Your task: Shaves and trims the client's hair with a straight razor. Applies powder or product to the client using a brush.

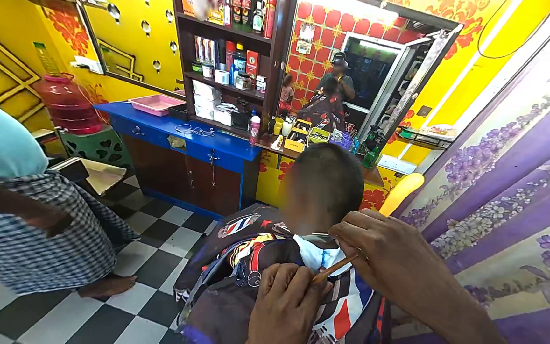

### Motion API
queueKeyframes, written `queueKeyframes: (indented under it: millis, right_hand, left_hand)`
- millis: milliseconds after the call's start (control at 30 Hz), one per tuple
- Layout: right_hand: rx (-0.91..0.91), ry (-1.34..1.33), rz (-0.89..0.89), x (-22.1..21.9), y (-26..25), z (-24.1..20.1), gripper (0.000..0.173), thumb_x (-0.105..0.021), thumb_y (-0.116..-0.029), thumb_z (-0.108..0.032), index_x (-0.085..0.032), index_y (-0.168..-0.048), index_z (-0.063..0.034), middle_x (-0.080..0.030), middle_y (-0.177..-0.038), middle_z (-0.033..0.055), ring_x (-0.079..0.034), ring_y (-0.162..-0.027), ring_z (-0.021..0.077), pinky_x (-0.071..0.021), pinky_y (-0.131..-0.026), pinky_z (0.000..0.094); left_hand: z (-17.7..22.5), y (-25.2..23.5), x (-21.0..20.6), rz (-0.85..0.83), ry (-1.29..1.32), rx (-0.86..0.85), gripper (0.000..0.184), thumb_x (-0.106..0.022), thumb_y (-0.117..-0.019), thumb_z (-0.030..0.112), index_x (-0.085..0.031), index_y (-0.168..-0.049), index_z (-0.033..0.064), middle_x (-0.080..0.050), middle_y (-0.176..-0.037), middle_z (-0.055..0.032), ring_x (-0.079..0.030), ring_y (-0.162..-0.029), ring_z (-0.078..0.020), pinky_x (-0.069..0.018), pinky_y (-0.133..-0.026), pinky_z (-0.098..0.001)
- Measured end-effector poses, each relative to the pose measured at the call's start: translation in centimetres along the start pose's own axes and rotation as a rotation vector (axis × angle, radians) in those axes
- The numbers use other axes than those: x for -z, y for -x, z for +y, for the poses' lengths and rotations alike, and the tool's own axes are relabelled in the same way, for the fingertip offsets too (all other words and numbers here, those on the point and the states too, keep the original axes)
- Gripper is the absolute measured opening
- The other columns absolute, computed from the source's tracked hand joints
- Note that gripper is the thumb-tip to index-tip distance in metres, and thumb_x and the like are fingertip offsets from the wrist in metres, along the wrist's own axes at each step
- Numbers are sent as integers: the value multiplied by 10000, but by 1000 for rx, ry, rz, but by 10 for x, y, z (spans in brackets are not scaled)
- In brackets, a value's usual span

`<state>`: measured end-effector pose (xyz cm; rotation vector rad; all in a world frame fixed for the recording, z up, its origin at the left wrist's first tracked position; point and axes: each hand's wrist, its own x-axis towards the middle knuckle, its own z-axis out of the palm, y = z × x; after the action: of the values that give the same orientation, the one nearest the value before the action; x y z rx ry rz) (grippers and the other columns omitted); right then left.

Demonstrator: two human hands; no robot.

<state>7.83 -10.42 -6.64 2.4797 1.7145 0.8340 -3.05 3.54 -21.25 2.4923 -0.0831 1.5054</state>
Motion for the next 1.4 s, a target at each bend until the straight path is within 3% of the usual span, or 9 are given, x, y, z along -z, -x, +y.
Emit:
queueKeyframes:
  millis: [133, 200, 267, 367, 433, 533, 767, 1067, 1400]
  right_hand:
    - [-9, -2, 98, 12, -15, 5, 198, -596, -967, -208, -763, -1070, -182, -675, -928, -7, -657, -823, 199, -525, -600, 356]
    - [7, 8, 117, 18, -25, 10, 211, -591, -972, -214, -764, -1087, -176, -681, -952, -3, -654, -847, 198, -522, -624, 355]
    - [68, 10, 63, 24, -36, 17, 184, -614, -967, -197, -763, -1071, -172, -686, -958, -1, -661, -853, 198, -539, -638, 362]
    - [167, -25, -52, 30, -52, 29, 161, -637, -954, -203, -761, -1057, -199, -683, -943, -32, -662, -844, 167, -551, -657, 353]
    - [176, 0, -103, 29, -61, 26, 133, -658, -939, -188, -759, -1026, -197, -684, -925, -28, -665, -835, 174, -551, -656, 366]
    - [157, 84, -189, 23, -70, 16, 83, -709, -909, -156, -751, -978, -177, -677, -884, -9, -666, -830, 197, -548, -634, 379]
    - [140, 132, -319, 26, -64, 5, 90, -731, -891, -188, -748, -979, -189, -671, -875, -23, -669, -809, 181, -544, -617, 366]
    - [185, 40, -345, 27, -60, 12, 122, -690, -933, -241, -753, -1036, -227, -672, -887, -54, -668, -815, 136, -556, -647, 343]
    - [267, 13, -371, 30, -54, 12, 82, -681, -932, -256, -741, -985, -239, -627, -834, -66, -636, -762, 112, -532, -610, 310]
  left_hand:
    - [-2, -7, -1, 8, -12, -2, 237, -571, -1042, 366, -754, -1059, 217, -679, -993, 19, -603, -973, -171, -420, -942, -373]
    - [-6, -13, 0, -28, 12, -5, 228, -560, -1048, 363, -738, -1050, 219, -703, -1105, 27, -618, -1175, -211, -412, -1103, -472]
    - [-12, -20, 0, -89, 108, -37, 225, -558, -1052, 308, -739, -1039, 176, -717, -1160, -15, -589, -1301, -276, -409, -1153, -523]
    - [-22, -28, 2, -184, 210, -92, 239, -533, -1064, 274, -725, -1014, 140, -715, -1154, -56, -625, -1260, -274, -487, -1107, -438]
    - [-25, -27, 1, -183, 197, -111, 220, -536, -1061, 289, -717, -1018, 172, -702, -1125, -25, -636, -1188, -243, -508, -1017, -435]
    - [-24, -19, -2, -121, 167, -116, 181, -565, -1048, 298, -724, -1052, 214, -701, -1130, 11, -639, -1149, -224, -516, -975, -427]
    - [-19, -5, -1, -57, 126, -102, 154, -582, -1035, 279, -721, -1097, 256, -700, -1136, 35, -630, -1114, -197, -476, -958, -397]
    - [-17, 0, 2, -47, 100, -106, 152, -576, -1036, 262, -709, -1108, 253, -692, -1158, 38, -618, -1100, -183, -443, -944, -395]
    - [-15, 3, 1, -28, 92, -110, 150, -576, -1035, 263, -698, -1121, 260, -689, -1162, 43, -608, -1112, -181, -432, -957, -389]
